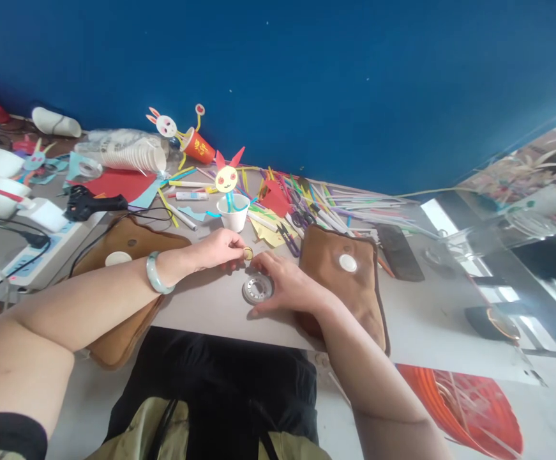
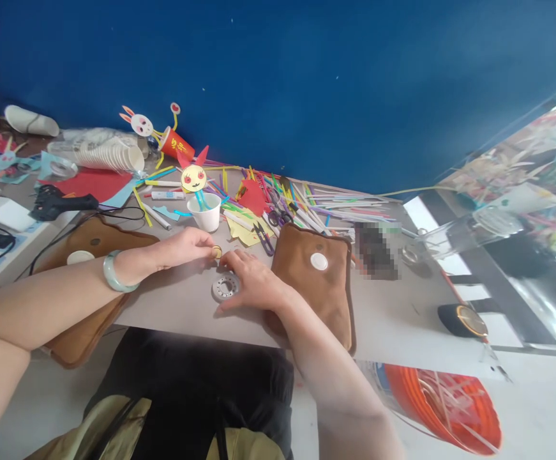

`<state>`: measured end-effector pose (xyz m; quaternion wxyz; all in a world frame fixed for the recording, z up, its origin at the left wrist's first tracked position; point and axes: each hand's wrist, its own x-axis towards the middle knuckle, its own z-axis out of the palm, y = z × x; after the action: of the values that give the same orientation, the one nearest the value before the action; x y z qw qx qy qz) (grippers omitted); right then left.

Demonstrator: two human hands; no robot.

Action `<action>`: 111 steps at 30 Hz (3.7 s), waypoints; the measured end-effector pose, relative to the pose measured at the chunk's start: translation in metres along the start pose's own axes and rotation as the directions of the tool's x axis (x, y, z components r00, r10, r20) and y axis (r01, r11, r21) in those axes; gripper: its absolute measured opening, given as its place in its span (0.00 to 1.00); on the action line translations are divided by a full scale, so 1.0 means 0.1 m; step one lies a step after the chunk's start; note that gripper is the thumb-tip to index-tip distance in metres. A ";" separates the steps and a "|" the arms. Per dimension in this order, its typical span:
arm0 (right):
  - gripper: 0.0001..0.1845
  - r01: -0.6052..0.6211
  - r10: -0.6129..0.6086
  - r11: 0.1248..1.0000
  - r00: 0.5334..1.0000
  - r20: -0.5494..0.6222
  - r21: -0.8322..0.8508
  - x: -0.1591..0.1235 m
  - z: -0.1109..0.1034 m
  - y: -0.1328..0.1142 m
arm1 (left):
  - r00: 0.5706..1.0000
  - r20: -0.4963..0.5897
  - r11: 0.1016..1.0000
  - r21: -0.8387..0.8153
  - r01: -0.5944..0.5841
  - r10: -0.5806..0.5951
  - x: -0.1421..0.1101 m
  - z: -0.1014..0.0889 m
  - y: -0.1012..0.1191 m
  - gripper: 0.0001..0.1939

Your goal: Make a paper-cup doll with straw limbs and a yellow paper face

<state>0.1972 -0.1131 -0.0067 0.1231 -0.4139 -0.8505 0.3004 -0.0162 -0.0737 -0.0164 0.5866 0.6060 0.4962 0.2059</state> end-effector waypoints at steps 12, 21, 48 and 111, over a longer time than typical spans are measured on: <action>0.10 -0.072 0.067 0.997 0.923 -0.379 0.002 0.06 -0.02 0.15 | 0.996 0.071 0.995 -0.087 0.052 -0.046 -0.04 0.00 0.05 0.10; 0.04 0.029 -0.001 0.996 0.953 -0.302 0.088 0.13 0.10 0.12 | 0.987 0.162 0.996 -0.088 0.031 -0.016 -0.03 0.07 -0.05 0.13; 0.05 -0.050 0.017 0.991 0.967 -0.255 -0.126 0.16 0.23 0.20 | 0.787 0.373 -0.047 0.914 -0.403 0.492 -0.36 0.37 -0.31 0.15; 0.07 -0.411 0.177 0.759 0.877 -0.447 -0.505 0.09 -0.91 0.63 | 0.862 0.390 0.113 0.889 -0.444 0.324 -0.31 0.34 -0.28 0.16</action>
<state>0.2728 -0.0391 0.0259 0.0988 -0.6111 -0.7840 -0.0452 -0.0112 -0.1218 -0.0398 0.0359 0.9493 0.3108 -0.0297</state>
